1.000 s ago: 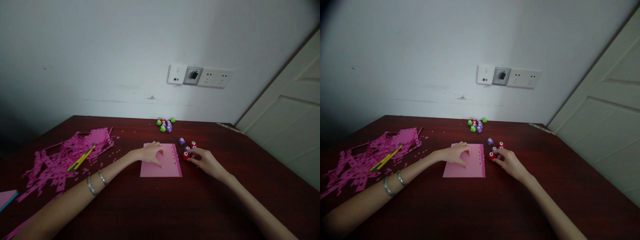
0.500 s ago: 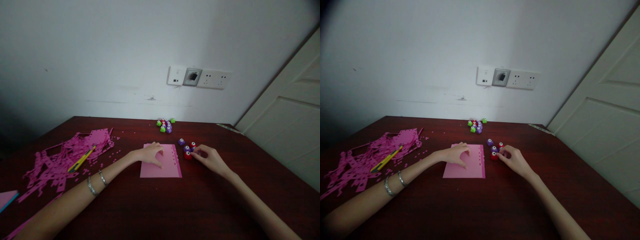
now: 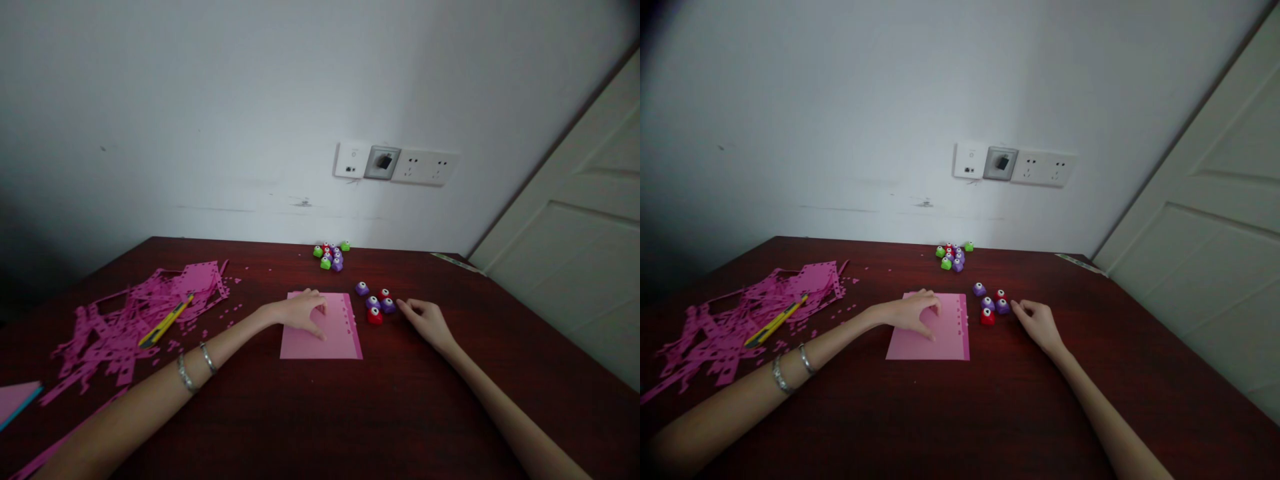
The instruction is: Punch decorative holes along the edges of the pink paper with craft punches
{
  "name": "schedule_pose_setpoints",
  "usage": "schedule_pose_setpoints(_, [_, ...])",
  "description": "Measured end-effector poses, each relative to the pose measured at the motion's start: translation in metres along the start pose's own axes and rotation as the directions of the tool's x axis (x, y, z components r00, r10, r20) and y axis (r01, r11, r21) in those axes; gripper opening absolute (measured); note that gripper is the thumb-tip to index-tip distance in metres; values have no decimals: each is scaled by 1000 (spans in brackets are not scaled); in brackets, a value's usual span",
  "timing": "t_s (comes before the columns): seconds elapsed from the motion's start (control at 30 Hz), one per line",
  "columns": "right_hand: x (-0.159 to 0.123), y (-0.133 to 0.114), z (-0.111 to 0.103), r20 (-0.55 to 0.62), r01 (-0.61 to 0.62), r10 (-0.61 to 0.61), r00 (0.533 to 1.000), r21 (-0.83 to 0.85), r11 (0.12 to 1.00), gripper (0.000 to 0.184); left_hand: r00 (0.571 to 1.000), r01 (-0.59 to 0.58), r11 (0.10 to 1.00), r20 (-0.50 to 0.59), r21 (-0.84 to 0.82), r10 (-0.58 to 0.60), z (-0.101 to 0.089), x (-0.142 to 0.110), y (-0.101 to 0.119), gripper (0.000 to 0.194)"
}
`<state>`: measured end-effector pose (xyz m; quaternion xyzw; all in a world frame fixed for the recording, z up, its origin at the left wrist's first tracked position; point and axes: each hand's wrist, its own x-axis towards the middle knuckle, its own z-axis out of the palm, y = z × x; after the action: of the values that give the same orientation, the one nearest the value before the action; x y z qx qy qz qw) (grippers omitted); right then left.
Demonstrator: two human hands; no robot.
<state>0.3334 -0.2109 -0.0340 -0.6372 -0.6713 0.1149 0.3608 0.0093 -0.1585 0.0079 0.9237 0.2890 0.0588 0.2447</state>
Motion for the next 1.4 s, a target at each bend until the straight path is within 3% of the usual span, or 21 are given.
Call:
schedule_pose_setpoints(0.1, [0,-1,2,-2,20,-21,1000,-22,1000,49,998,14,989,-57,-147,-23,-4,5,-7,39])
schedule_pose_setpoints(0.23, [0,0,3,-2,42,-42,999,-44,998,48,958,73,947,-243,-312,-154,-15,24,-32,26])
schedule_pose_setpoints(0.4, [1,-2,2,24,40,-38,999,-65,997,46,891,186,961,-377,-205,-253,-32,59,-71,36])
schedule_pose_setpoints(0.57, [2,-3,1,23,33,-32,999,-59,998,44,896,198,967,-370,-159,-244,-36,86,-93,41])
schedule_pose_setpoints(1.0, [3,0,3,25,15,-13,1000,-75,997,47,930,134,984,-327,-121,-167,-35,106,-100,25])
schedule_pose_setpoints(1.4, [5,4,3,18,26,-25,1000,-64,998,46,901,139,978,-389,-157,-191,-34,94,-89,34])
